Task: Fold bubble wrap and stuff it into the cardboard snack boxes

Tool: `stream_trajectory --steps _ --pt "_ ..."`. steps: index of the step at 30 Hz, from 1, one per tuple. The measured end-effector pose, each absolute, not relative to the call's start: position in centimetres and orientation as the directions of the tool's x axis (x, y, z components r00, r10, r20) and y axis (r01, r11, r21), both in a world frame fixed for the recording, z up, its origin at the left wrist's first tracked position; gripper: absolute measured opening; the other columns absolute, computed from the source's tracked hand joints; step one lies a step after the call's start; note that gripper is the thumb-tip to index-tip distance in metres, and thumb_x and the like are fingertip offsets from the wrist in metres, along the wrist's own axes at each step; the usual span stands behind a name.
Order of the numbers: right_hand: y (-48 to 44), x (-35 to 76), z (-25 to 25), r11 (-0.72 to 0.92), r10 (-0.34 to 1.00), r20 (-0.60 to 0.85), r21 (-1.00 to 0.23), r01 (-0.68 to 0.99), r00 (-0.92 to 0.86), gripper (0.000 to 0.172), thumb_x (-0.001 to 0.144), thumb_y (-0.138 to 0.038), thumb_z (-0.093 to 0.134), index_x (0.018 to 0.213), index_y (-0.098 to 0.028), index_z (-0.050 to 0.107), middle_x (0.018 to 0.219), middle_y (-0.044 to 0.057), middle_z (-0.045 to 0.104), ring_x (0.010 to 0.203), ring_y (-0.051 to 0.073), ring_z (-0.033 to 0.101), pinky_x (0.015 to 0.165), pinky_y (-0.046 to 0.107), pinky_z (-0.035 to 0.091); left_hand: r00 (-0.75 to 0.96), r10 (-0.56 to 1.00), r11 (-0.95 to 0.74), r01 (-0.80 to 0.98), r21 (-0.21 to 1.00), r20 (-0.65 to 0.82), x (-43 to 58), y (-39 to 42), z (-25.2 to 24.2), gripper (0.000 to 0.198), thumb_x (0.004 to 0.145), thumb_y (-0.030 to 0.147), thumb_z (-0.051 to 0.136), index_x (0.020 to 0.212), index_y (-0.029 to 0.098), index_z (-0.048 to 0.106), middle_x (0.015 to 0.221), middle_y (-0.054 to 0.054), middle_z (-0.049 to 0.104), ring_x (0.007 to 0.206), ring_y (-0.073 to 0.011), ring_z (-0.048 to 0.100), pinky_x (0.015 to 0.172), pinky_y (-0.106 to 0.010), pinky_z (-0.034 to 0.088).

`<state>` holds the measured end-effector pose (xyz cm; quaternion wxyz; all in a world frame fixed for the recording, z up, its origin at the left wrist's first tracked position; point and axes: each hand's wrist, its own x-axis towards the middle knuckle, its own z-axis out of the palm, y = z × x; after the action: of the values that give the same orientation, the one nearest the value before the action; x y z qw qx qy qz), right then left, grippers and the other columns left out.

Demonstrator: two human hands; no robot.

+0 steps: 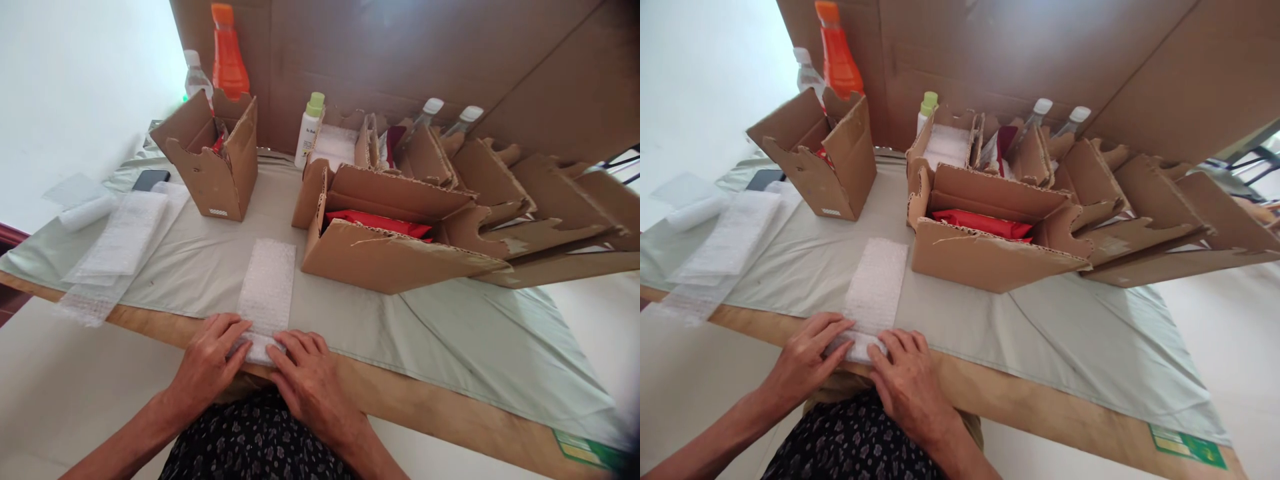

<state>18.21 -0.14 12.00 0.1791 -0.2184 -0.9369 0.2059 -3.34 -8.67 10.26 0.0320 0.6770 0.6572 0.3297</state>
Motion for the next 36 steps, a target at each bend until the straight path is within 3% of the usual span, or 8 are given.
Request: stream_trajectory --steps 3,6,11,15,22,26,30,36 --pt "0.0 18.1 12.1 0.761 0.521 0.234 -0.564 0.322 -0.821 0.025 0.099 -0.011 0.051 0.120 -0.020 0.064 0.109 0.008 0.073 0.100 0.024 0.062 0.090 0.043 0.048 -0.042 0.907 -0.194 0.842 0.504 0.419 -3.4 -9.5 11.1 0.023 0.096 0.021 0.061 0.117 0.018 0.068 0.117 -0.012 0.068 0.109 -0.0261 0.063 0.094 -0.040 0.052" --pt "-0.1 18.4 12.4 0.667 0.566 0.174 -0.672 0.323 -0.806 0.024 0.100 -0.015 0.053 0.119 -0.022 0.064 0.095 0.004 0.073 0.088 0.021 0.062 0.087 0.040 0.049 0.013 0.917 -0.248 0.801 0.545 0.399 -3.3 -10.1 11.6 0.022 0.096 0.016 0.059 0.116 0.021 0.068 0.107 -0.007 0.072 0.105 -0.0233 0.064 0.096 -0.039 0.051" --pt "-0.2 18.7 12.2 0.736 0.603 0.258 -0.544 0.402 -0.755 0.031 0.095 -0.015 0.058 0.126 -0.018 0.062 0.113 0.011 0.070 0.097 0.026 0.063 0.084 0.043 0.050 -0.044 0.920 -0.181 0.833 0.523 0.389 -3.4 -8.8 10.7 0.019 0.099 0.016 0.054 0.106 0.019 0.072 0.092 -0.005 0.073 0.086 -0.0208 0.065 0.083 -0.036 0.052" --pt "-0.1 18.5 12.0 0.805 0.520 0.243 -0.460 0.375 -0.819 0.029 0.094 -0.017 0.061 0.122 -0.020 0.062 0.121 0.012 0.068 0.104 0.028 0.060 0.089 0.046 0.048 -0.075 0.902 -0.155 0.864 0.479 0.426 -3.6 -8.0 10.4 0.017 0.098 0.017 0.057 0.107 0.018 0.071 0.097 -0.008 0.071 0.091 -0.0228 0.064 0.085 -0.038 0.052" --pt "0.3 18.8 12.7 0.650 0.597 0.168 -0.675 0.350 -0.784 0.024 0.099 -0.016 0.056 0.121 -0.022 0.064 0.093 0.003 0.072 0.087 0.022 0.060 0.086 0.041 0.047 0.045 0.920 -0.269 0.794 0.545 0.388 -3.3 -10.1 11.4 0.028 0.096 0.015 0.058 0.123 0.020 0.064 0.111 -0.008 0.071 0.111 -0.0245 0.062 0.103 -0.043 0.047" --pt "0.3 18.9 12.7 0.712 0.617 0.228 -0.570 0.411 -0.753 0.030 0.096 -0.016 0.058 0.125 -0.018 0.061 0.116 0.012 0.069 0.100 0.027 0.061 0.088 0.045 0.048 -0.032 0.920 -0.195 0.827 0.527 0.391 -3.5 -8.6 10.7 0.022 0.098 0.015 0.056 0.117 0.018 0.066 0.103 -0.008 0.072 0.099 -0.0230 0.064 0.091 -0.038 0.051" --pt "0.5 18.4 12.3 0.797 0.535 0.227 -0.455 0.397 -0.814 0.033 0.093 -0.016 0.062 0.126 -0.020 0.062 0.129 0.014 0.065 0.114 0.031 0.058 0.095 0.050 0.047 -0.063 0.901 -0.165 0.865 0.473 0.430 -3.8 -7.1 10.3 0.020 0.098 0.017 0.058 0.116 0.015 0.067 0.107 -0.010 0.068 0.102 -0.0245 0.062 0.092 -0.040 0.051" --pt "0.8 18.1 12.6 0.647 0.616 0.181 -0.672 0.361 -0.767 0.025 0.098 -0.017 0.059 0.123 -0.021 0.063 0.099 0.005 0.074 0.092 0.022 0.062 0.089 0.042 0.049 0.046 0.922 -0.258 0.812 0.523 0.384 -3.4 -9.0 11.2 0.027 0.097 0.020 0.059 0.124 0.018 0.060 0.118 -0.011 0.066 0.117 -0.0270 0.056 0.102 -0.044 0.047"
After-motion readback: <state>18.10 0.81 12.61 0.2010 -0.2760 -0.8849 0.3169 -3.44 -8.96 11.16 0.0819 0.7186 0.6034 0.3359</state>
